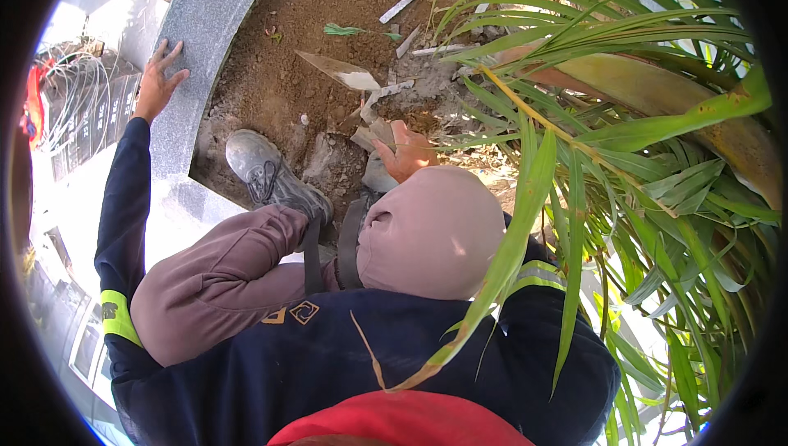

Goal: The person kneels on the ground and uses a trowel to apply a white sealant along the edge of a curved concrete structure. They smooth the sealant with the trowel and their fingers, working along the perimeter of the structure.

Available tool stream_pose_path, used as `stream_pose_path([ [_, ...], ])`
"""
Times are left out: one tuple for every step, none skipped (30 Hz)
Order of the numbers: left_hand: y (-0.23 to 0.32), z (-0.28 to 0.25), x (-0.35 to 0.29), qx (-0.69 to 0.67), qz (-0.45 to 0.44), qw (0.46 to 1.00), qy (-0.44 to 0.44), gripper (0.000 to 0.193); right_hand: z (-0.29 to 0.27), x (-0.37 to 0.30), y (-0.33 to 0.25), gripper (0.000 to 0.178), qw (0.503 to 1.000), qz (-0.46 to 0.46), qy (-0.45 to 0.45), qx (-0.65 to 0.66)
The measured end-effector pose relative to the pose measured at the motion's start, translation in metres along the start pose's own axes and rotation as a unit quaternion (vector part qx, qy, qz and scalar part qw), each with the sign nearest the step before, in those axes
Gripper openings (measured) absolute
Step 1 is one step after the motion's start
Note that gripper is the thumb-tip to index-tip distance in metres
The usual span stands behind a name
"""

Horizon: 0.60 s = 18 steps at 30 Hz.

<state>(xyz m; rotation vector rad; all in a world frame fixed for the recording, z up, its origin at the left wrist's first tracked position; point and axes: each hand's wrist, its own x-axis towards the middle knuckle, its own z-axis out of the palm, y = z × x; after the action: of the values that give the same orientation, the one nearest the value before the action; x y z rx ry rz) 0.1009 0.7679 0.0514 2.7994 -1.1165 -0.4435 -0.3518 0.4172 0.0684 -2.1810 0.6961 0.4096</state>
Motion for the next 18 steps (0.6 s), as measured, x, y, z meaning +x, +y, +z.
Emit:
stream_pose_path([
  [0.000, 0.004, 0.003, 0.002, -0.001, 1.000, -0.001, 0.067, -0.003, 0.004, 0.005, 0.042, 1.000, -0.020, -0.009, -0.009],
  [0.002, 0.003, 0.003, 0.007, -0.004, 1.000, -0.006, 0.067, -0.002, 0.007, 0.012, 0.041, 0.999, -0.040, -0.021, -0.015],
  [0.005, 0.004, 0.008, 0.002, -0.008, 1.000, -0.012, 0.067, -0.003, 0.013, 0.024, 0.038, 0.995, -0.099, 0.011, -0.023],
  [0.007, 0.004, 0.009, 0.001, -0.006, 1.000, -0.012, 0.067, -0.007, 0.019, 0.029, 0.038, 0.990, -0.130, 0.022, -0.041],
  [0.007, 0.003, 0.006, -0.001, -0.008, 1.000, -0.010, 0.067, -0.013, 0.026, 0.031, 0.037, 0.984, -0.164, 0.031, -0.061],
  [0.005, 0.001, 0.003, -0.002, -0.010, 1.000, -0.009, 0.068, -0.015, 0.033, 0.030, 0.037, 0.976, -0.197, 0.041, -0.080],
  [0.002, -0.001, 0.001, 0.003, -0.007, 1.000, -0.008, 0.067, -0.021, 0.039, 0.020, 0.037, 0.966, -0.237, 0.075, -0.068],
  [-0.001, -0.001, -0.002, 0.000, -0.008, 1.000, -0.007, 0.067, -0.022, 0.043, 0.018, 0.037, 0.968, -0.234, 0.073, -0.052],
  [-0.002, 0.000, -0.005, -0.003, -0.009, 1.000, -0.006, 0.067, -0.023, 0.047, 0.017, 0.037, 0.970, -0.231, 0.070, -0.035],
  [0.001, -0.001, -0.005, -0.005, -0.009, 1.000, -0.004, 0.067, -0.026, 0.052, 0.011, 0.037, 0.971, -0.228, 0.069, -0.019],
  [0.004, 0.000, -0.005, -0.003, -0.004, 1.000, 0.000, 0.067, -0.028, 0.053, 0.002, 0.037, 0.972, -0.220, 0.079, 0.012],
  [0.006, -0.002, -0.003, -0.004, -0.010, 1.000, -0.002, 0.066, -0.026, 0.056, -0.003, 0.037, 0.977, -0.195, 0.074, 0.038],
  [0.013, -0.002, -0.003, -0.008, -0.014, 1.000, -0.006, 0.066, -0.023, 0.056, -0.006, 0.037, 0.982, -0.167, 0.068, 0.062],
  [0.016, -0.003, -0.002, -0.013, -0.018, 1.000, -0.011, 0.066, -0.020, 0.057, -0.008, 0.037, 0.985, -0.137, 0.062, 0.086],
  [0.014, -0.002, -0.001, -0.014, -0.019, 1.000, -0.006, 0.066, -0.017, 0.059, -0.009, 0.035, 0.983, -0.131, 0.068, 0.113],
  [0.012, -0.003, -0.003, -0.016, -0.021, 1.000, -0.007, 0.066, -0.016, 0.061, -0.013, 0.034, 0.977, -0.133, 0.065, 0.153],
  [0.010, -0.004, -0.005, -0.018, -0.024, 1.000, -0.007, 0.066, -0.015, 0.064, -0.018, 0.033, 0.970, -0.136, 0.061, 0.192],
  [0.008, -0.005, -0.007, -0.020, -0.027, 0.999, -0.007, 0.066, -0.015, 0.067, -0.021, 0.033, 0.961, -0.138, 0.057, 0.231],
])
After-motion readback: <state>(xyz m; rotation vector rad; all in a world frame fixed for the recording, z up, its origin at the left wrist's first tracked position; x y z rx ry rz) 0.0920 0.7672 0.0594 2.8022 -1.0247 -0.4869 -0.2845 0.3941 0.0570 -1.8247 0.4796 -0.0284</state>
